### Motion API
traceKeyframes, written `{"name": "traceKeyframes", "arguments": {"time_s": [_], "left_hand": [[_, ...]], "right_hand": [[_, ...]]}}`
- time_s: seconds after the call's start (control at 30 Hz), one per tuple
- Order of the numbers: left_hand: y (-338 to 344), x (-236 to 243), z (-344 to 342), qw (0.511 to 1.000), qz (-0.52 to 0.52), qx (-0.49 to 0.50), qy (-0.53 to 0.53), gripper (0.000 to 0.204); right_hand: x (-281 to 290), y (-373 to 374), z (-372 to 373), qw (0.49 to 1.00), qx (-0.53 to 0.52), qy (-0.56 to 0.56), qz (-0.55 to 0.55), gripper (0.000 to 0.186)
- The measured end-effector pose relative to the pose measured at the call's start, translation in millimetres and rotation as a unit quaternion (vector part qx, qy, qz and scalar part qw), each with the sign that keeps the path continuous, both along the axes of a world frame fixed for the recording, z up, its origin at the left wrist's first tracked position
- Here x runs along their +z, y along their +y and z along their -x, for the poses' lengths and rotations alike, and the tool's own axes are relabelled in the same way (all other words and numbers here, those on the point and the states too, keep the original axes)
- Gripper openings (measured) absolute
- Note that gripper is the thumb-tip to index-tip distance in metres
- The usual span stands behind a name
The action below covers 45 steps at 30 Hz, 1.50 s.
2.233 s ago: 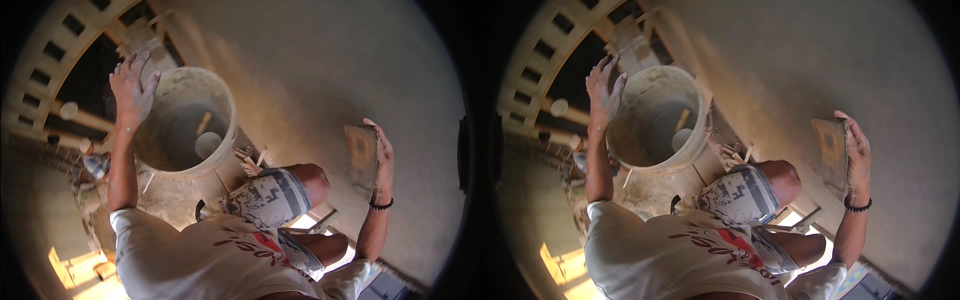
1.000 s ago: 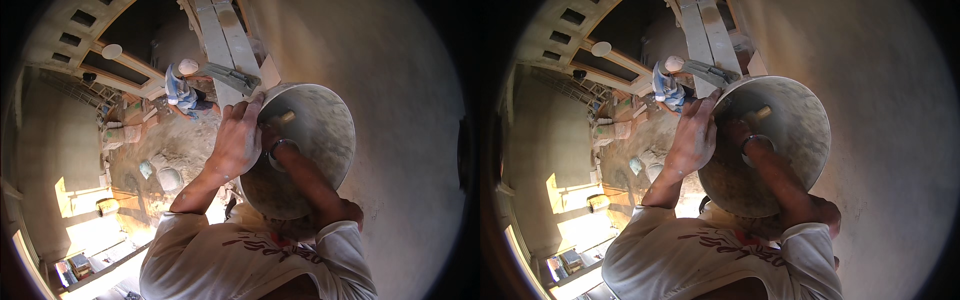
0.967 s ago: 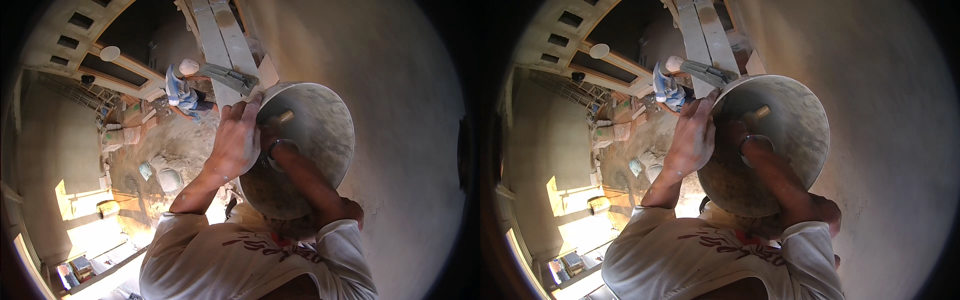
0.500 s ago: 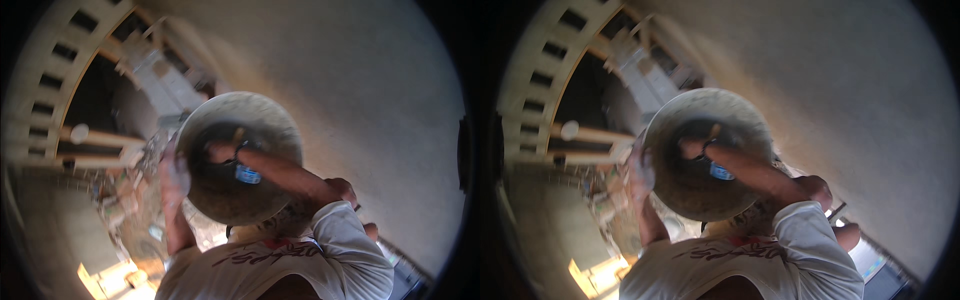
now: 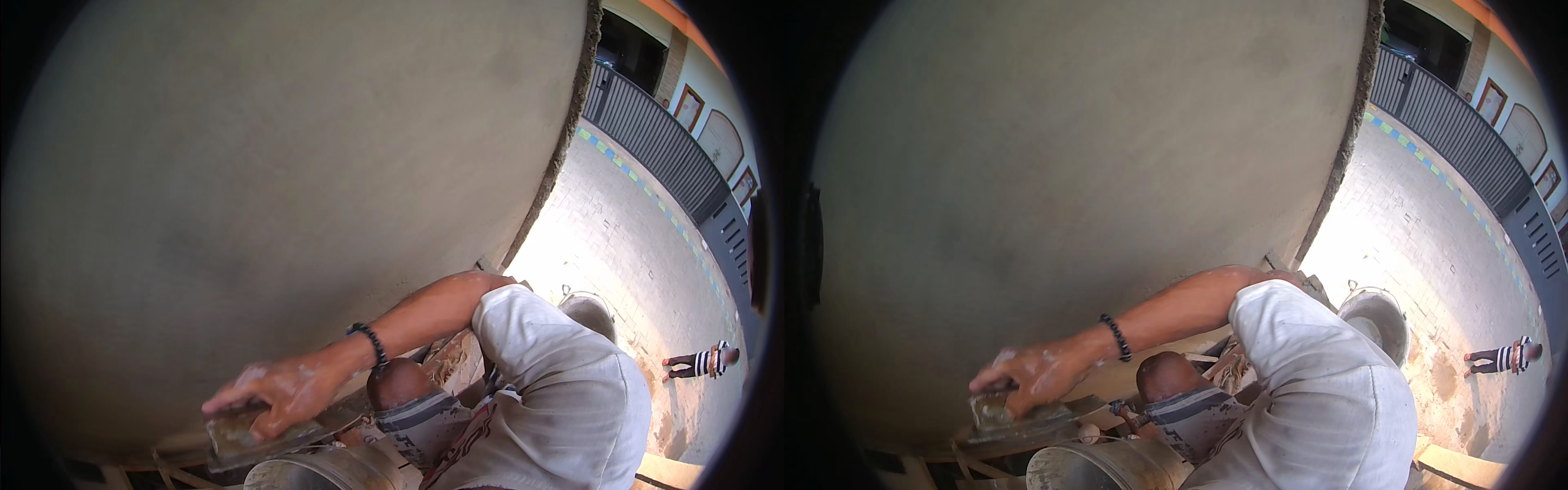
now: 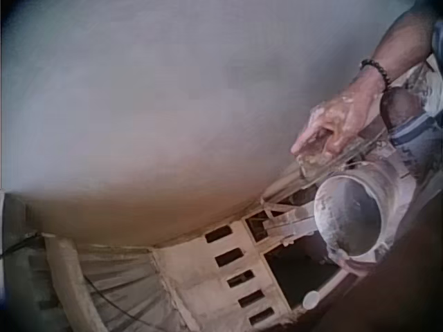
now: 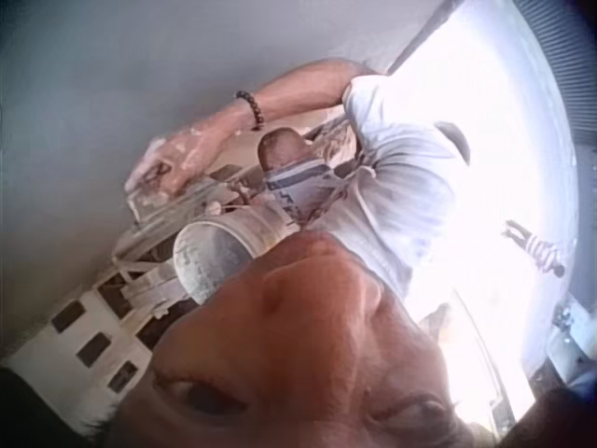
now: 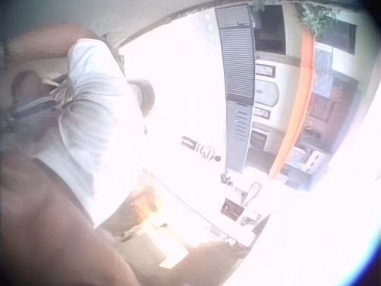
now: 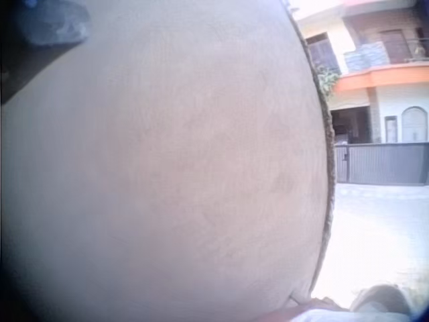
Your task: The person smooths a freshly plastered wall using a wooden float, repeatedly dipping the tool into a bucket of water and applying it to the surface in circular and sweeping motions.
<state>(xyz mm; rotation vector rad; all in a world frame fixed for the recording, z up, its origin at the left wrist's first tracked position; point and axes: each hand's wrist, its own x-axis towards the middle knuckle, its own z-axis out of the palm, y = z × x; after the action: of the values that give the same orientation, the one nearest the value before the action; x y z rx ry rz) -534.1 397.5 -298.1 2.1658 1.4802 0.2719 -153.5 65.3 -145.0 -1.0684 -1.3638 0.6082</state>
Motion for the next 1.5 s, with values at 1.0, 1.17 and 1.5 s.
{"name": "traceKeyframes", "arguments": {"time_s": [1.0,1.17,1.5], "left_hand": [[-339.3,257.5,-416.8,0.534,-0.600,-0.570,-0.174,0.047],[-367.7,262.9,-445.2,0.433,-0.681,-0.519,-0.283,0.050],[-365.3,247.0,-500.8,0.412,-0.712,-0.451,-0.347,0.067]], "right_hand": [[-107.9,-422.4,-190.8,0.283,-0.939,-0.159,-0.114,0.046],[-133.9,-476.5,-189.0,0.241,-0.947,0.069,-0.200,0.046],[-116.8,-464.9,-195.6,0.277,-0.937,-0.007,-0.214,0.051]]}}
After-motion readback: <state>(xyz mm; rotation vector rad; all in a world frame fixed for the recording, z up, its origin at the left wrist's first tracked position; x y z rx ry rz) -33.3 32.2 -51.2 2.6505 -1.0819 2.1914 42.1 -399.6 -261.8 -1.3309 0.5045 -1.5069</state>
